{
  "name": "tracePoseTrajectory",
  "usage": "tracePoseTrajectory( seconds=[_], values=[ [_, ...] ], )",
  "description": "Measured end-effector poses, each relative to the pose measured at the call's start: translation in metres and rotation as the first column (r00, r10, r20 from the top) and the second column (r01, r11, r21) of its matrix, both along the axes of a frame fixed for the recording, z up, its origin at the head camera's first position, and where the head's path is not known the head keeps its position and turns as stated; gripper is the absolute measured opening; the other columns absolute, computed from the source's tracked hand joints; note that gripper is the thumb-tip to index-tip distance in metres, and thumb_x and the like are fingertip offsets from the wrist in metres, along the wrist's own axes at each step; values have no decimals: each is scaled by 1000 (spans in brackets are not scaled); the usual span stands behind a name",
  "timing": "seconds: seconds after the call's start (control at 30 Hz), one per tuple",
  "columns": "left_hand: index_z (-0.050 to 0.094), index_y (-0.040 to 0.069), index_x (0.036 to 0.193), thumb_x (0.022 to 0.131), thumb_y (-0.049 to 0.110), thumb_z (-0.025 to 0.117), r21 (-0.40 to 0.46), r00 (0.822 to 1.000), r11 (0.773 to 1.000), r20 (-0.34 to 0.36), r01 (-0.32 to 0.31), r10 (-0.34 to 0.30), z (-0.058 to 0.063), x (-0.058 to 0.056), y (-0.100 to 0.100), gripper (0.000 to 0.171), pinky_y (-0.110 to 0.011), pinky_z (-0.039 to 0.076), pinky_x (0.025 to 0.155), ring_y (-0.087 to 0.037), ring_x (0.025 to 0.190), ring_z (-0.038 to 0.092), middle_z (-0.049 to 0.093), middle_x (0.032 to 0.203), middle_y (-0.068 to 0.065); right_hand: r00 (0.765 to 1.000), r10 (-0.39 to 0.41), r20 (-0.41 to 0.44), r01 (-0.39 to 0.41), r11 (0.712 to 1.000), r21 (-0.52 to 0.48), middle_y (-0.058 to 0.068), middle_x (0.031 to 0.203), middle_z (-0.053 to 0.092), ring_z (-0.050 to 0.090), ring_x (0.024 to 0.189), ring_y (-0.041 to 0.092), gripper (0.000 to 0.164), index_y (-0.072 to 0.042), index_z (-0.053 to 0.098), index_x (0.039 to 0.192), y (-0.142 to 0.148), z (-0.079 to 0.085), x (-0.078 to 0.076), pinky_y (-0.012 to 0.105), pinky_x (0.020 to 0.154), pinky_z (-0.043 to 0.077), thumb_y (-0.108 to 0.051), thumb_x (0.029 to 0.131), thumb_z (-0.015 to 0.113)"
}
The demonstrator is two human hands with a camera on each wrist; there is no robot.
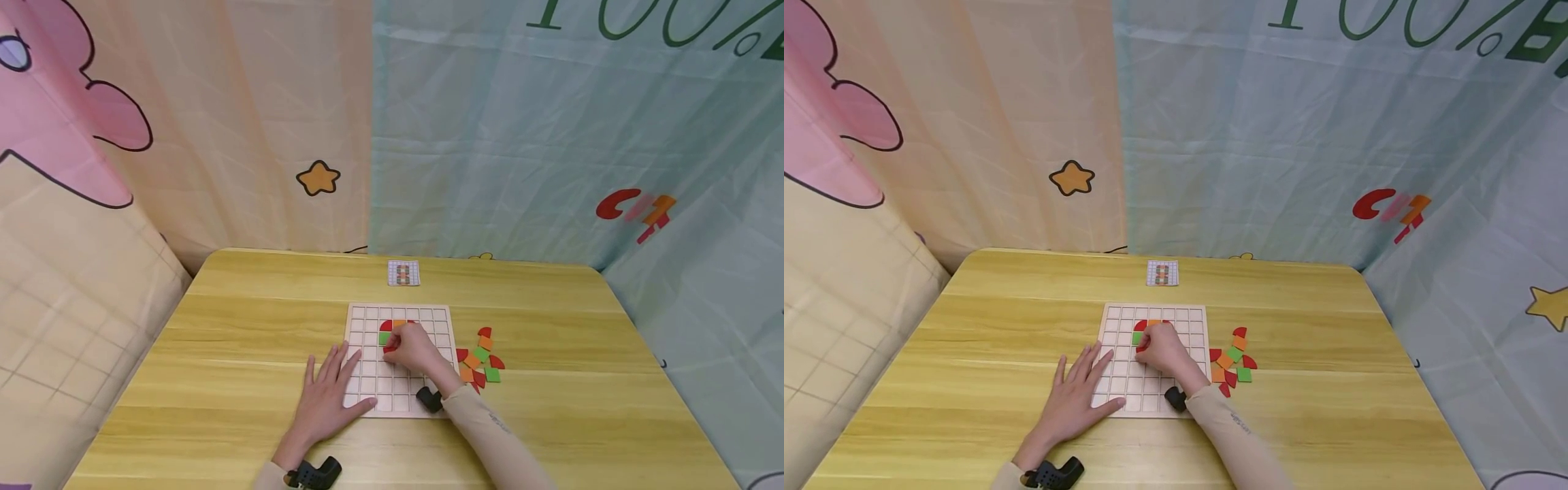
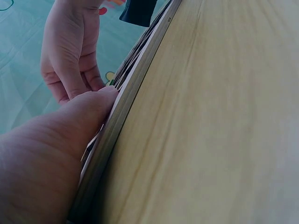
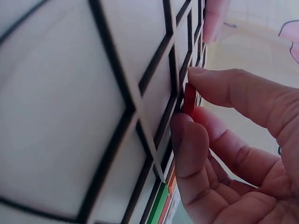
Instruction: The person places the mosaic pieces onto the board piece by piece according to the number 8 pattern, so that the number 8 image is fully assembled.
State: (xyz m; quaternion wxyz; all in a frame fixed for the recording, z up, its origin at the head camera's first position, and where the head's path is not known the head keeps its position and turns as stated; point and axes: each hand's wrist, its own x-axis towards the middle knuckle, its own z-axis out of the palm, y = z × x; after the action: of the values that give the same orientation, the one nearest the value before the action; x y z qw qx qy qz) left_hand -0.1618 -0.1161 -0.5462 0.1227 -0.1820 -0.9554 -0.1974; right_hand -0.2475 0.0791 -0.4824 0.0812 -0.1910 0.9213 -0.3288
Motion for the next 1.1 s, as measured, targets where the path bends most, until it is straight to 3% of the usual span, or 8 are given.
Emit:
tracePoseTrajectory(
  seconds=[0.27,0.5,0.7,1.1],
  values=[
    [39,14,146,81,69,54,-3,1000,1000,-7,-3,3,-2,0,0,87,-61,3,108,-32,140,20,26,153,-13,1000,-19,9,19,1000,-4,-6,68,56,51,66,11,15,-9,67,72,-2,-3,-1,24,60,46,-10,74,81],
    [38,15,147,81,70,54,-9,1000,1000,-2,-5,5,-3,-1,0,87,-60,2,108,-31,140,19,24,154,-12,998,42,-40,-42,999,12,-3,73,59,52,69,10,9,-4,73,81,1,-3,1,24,61,47,-7,75,80],
    [39,14,146,81,69,54,-2,1000,1000,-17,-4,4,-2,1,0,87,-61,4,108,-33,139,22,28,152,-14,992,122,-41,-121,992,26,3,80,60,48,68,11,18,1,75,93,5,-1,3,22,60,45,2,75,77],
    [38,14,146,81,69,55,9,1000,1000,-7,-6,6,-1,0,1,87,-61,3,108,-33,139,21,26,153,-14,990,114,-80,-114,993,4,1,78,63,51,68,9,14,-2,76,88,6,-1,2,21,60,46,1,74,79]
  ],
)
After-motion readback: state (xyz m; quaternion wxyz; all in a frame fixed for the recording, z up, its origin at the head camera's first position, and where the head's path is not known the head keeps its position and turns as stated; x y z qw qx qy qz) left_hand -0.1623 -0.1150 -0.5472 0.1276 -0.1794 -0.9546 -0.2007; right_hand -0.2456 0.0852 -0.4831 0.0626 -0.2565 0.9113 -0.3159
